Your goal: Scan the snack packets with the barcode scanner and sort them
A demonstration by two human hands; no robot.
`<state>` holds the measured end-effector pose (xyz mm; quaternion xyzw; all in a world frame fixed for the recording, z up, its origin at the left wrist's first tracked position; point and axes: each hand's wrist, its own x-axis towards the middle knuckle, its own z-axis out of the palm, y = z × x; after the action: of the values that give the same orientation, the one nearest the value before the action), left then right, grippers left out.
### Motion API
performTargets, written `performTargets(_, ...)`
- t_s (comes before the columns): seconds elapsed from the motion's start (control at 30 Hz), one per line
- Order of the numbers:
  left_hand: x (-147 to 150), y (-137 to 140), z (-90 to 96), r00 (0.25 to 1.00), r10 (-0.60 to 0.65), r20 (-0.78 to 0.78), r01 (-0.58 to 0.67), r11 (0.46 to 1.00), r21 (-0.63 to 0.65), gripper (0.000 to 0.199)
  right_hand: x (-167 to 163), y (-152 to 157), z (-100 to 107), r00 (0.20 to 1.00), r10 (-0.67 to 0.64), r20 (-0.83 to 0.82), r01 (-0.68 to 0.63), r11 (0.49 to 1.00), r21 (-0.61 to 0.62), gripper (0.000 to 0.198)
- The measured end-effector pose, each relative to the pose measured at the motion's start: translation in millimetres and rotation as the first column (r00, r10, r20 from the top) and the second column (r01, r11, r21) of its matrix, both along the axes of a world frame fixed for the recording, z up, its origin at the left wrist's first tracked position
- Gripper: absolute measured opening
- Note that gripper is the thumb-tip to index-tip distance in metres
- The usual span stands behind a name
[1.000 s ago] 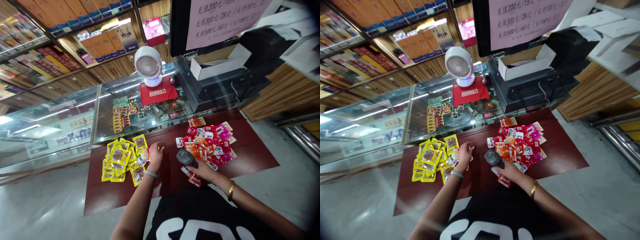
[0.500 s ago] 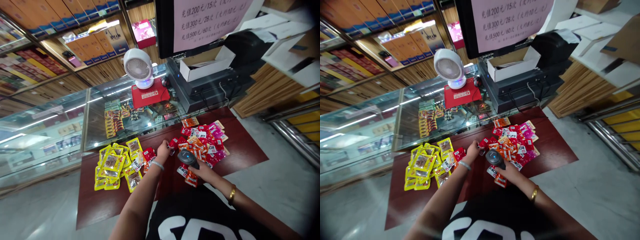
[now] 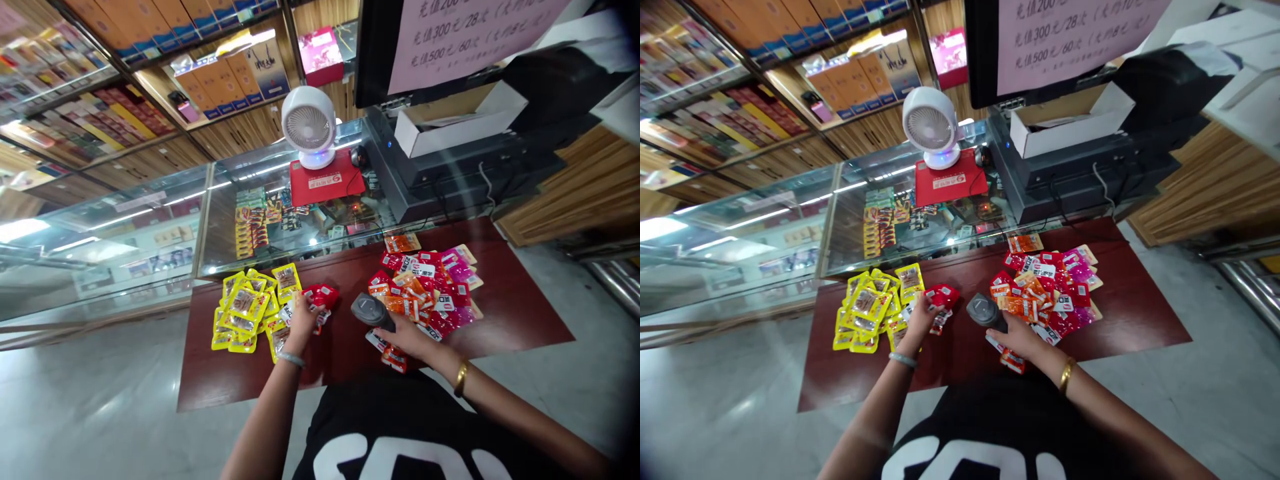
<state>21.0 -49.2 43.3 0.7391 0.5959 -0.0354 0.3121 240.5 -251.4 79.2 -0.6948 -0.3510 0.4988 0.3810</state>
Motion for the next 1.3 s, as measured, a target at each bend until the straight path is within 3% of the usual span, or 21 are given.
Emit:
performTargets(0.1, -14.1, 3.0, 9.1, 0.991, 0.035, -0.128, 0.008, 0.947, 0.321, 0.043, -1.1, -12.2, -5.9, 1.000, -0.008, -0.016, 0.007, 1.000, -0.012, 0.044)
performTargets(0.17, -1.8, -3.7, 6.5, 0.991, -0.082, -0.106, 0.117, 0.918, 0.379, 0.047, 0.6, -21.2, -11.0, 1.000, -0.028, -0.014, 0.027, 0.999, -0.030, 0.045)
performTargets(0.23, 27.2, -16.9, -3.4, 0.965, -0.263, 0.010, 0.250, 0.927, 0.280, 0.042, 3.7, -29.6, -15.4, 0.999, -0.050, -0.007, 0.050, 0.998, -0.044, 0.046)
performTargets(0.3, 65.3, -32.2, -17.7, 0.913, -0.368, 0.176, 0.340, 0.925, 0.168, 0.040, 7.4, -36.8, -18.7, 0.997, -0.071, 0.000, 0.071, 0.996, -0.054, 0.046)
performTargets(0.37, 103.1, -44.9, -31.6, 0.899, -0.357, 0.254, 0.349, 0.934, 0.077, 0.044, 10.8, -42.7, -20.9, 0.996, -0.092, 0.009, 0.092, 0.994, -0.060, 0.045)
performTargets(0.47, 144.8, -53.5, -44.1, 0.892, -0.379, 0.247, 0.393, 0.920, -0.006, 0.051, 14.8, -49.0, -22.0, 0.992, -0.124, 0.029, 0.126, 0.990, -0.065, 0.046)
performTargets(0.57, 161.5, -51.1, -46.9, 0.905, -0.373, 0.206, 0.392, 0.918, -0.062, 0.035, 17.3, -52.4, -20.3, 0.986, -0.156, 0.050, 0.160, 0.984, -0.079, 0.045)
performTargets(0.77, 136.0, -32.5, -47.0, 0.941, -0.220, 0.257, 0.267, 0.950, -0.165, 0.008, 19.3, -53.3, -16.4, 0.982, -0.183, 0.045, 0.186, 0.979, -0.078, 0.045)
performTargets(1.0, 80.1, -13.1, -49.0, 0.921, 0.008, 0.391, 0.081, 0.974, -0.210, 0.007, 15.5, -40.1, -20.7, 0.993, -0.119, -0.001, 0.118, 0.989, -0.086, 0.044)
performTargets(1.3, 51.6, -5.6, -35.5, 0.889, 0.169, 0.427, -0.100, 0.979, -0.178, 0.016, 7.0, -19.7, -22.5, 0.999, -0.037, -0.024, 0.035, 0.997, -0.065, 0.047)
